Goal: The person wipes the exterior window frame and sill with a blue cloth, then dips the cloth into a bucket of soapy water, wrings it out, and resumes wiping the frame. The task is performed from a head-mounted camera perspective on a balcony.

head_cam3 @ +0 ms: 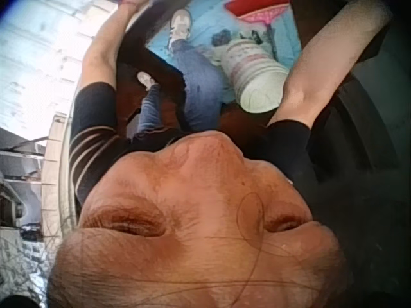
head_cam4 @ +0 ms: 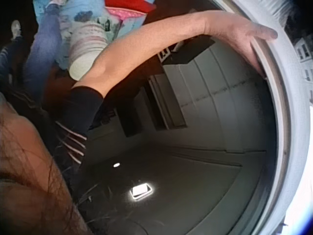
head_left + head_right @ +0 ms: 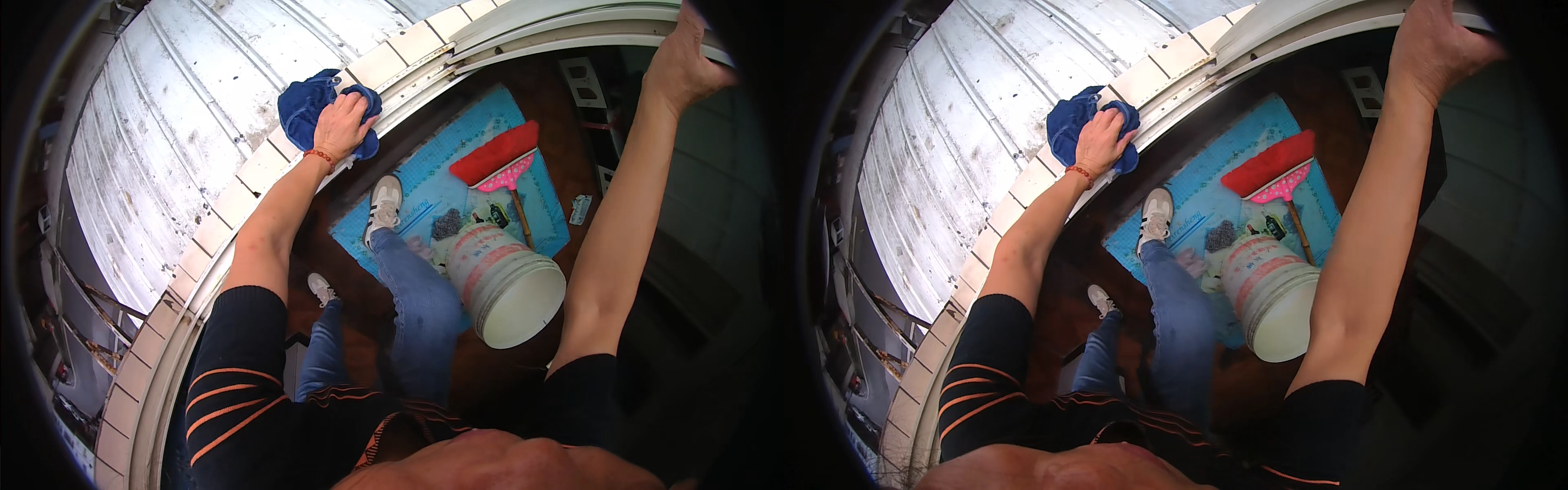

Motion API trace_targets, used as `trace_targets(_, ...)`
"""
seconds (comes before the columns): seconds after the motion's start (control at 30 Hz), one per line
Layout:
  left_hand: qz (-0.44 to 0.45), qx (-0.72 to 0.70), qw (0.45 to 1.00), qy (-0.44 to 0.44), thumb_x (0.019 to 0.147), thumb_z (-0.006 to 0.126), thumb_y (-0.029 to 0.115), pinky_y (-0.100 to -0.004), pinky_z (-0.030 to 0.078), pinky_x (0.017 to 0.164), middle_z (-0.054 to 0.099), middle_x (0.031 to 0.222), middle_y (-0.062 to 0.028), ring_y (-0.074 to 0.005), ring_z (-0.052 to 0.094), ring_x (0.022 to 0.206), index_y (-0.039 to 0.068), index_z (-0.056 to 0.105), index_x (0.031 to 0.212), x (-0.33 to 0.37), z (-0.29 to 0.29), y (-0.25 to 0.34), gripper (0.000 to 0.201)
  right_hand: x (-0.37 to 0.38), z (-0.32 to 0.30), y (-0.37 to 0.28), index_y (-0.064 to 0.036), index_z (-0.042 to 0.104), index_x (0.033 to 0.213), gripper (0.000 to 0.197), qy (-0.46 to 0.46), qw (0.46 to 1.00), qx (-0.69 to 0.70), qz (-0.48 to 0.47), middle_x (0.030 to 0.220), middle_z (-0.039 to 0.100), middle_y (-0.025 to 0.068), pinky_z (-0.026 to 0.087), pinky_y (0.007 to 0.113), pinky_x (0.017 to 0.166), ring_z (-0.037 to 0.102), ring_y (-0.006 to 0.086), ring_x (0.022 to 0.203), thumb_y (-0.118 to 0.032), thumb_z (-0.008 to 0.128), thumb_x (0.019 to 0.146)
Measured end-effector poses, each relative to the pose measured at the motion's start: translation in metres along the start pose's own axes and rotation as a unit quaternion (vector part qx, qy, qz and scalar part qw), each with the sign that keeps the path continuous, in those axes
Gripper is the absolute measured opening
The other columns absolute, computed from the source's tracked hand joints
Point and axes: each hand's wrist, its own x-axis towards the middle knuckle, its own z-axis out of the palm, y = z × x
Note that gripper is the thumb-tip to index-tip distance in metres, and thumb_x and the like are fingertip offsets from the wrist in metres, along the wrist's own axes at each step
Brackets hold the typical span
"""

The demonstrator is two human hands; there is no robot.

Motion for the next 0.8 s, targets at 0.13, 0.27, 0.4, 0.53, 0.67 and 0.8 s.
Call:
trace_targets(0.13,-0.036,-0.106,0.993,-0.048,0.084,0.057,0.031,-0.0388,0.044,0.071,0.053,0.092,-0.0129,-0.0321,0.052,0.083,0.004,0.052,0.092,0.029,0.007,0.031,0.029,-0.143,0.003,-0.085,0.0085,0.025,0.127,0.057,0.091,0.952,0.152,0.248,0.131,0.03,0.018,0.039,0.033,0.092,0.037,0.025,0.118,-0.009,0.058,0.084)
trace_targets(0.27,-0.247,-0.312,0.909,-0.125,0.086,0.053,0.037,-0.0426,0.043,0.08,0.056,0.097,-0.0255,-0.041,0.053,0.092,-0.002,0.044,0.102,0.121,0.044,0.062,0.043,-0.287,0.021,-0.144,0.0005,0.034,0.125,0.042,0.078,0.753,0.253,0.603,0.114,0.048,0.0134,0.04,0.027,0.084,0.046,0.0155,0.102,-0.006,0.051,0.088)
trace_targets(0.4,-0.235,-0.167,0.952,-0.099,0.08,0.061,0.035,-0.0431,0.046,0.079,0.057,0.097,-0.0282,-0.0421,0.056,0.09,-0.003,0.042,0.106,0.134,0.089,0.077,0.049,-0.285,0.034,-0.147,-0.0008,0.036,0.125,0.04,-0.03,0.682,0.367,0.633,0.1,0.053,0.0093,0.041,0.022,0.077,0.048,0.0103,0.09,-0.006,0.051,0.089)
trace_targets(0.53,-0.208,-0.083,0.972,-0.078,0.078,0.065,0.032,-0.0439,0.048,0.07,0.059,0.086,-0.0231,-0.0373,0.059,0.085,-0.002,0.044,0.099,0.131,0.094,0.087,0.046,-0.284,0.033,-0.139,-0.001,0.042,0.119,0.033,-0.04,0.686,0.345,0.639,0.092,0.053,0.0048,0.041,0.019,0.068,0.049,0.0069,0.081,-0.007,0.052,0.088)
trace_targets(0.67,-0.174,-0.052,0.981,-0.073,0.079,0.063,0.026,-0.0435,0.049,0.064,0.06,0.079,-0.018,-0.0344,0.059,0.08,0.003,0.047,0.092,0.118,0.086,0.078,0.031,-0.286,0.037,-0.129,0.0008,0.044,0.116,0.031,-0.016,0.706,0.324,0.63,0.093,0.054,0.0033,0.041,0.019,0.065,0.051,0.0065,0.08,-0.01,0.053,0.088)
trace_targets(0.8,-0.089,-0.047,0.993,-0.055,0.078,0.06,0.019,-0.0432,0.048,0.062,0.06,0.076,-0.0128,-0.0316,0.059,0.077,0.006,0.048,0.087,0.078,0.059,0.06,0.02,-0.288,0.035,-0.13,0.0018,0.045,0.115,0.031,-0.036,0.701,0.331,0.63,0.111,0.051,0.0081,0.042,0.02,0.067,0.053,0.0093,0.084,-0.006,0.052,0.086)
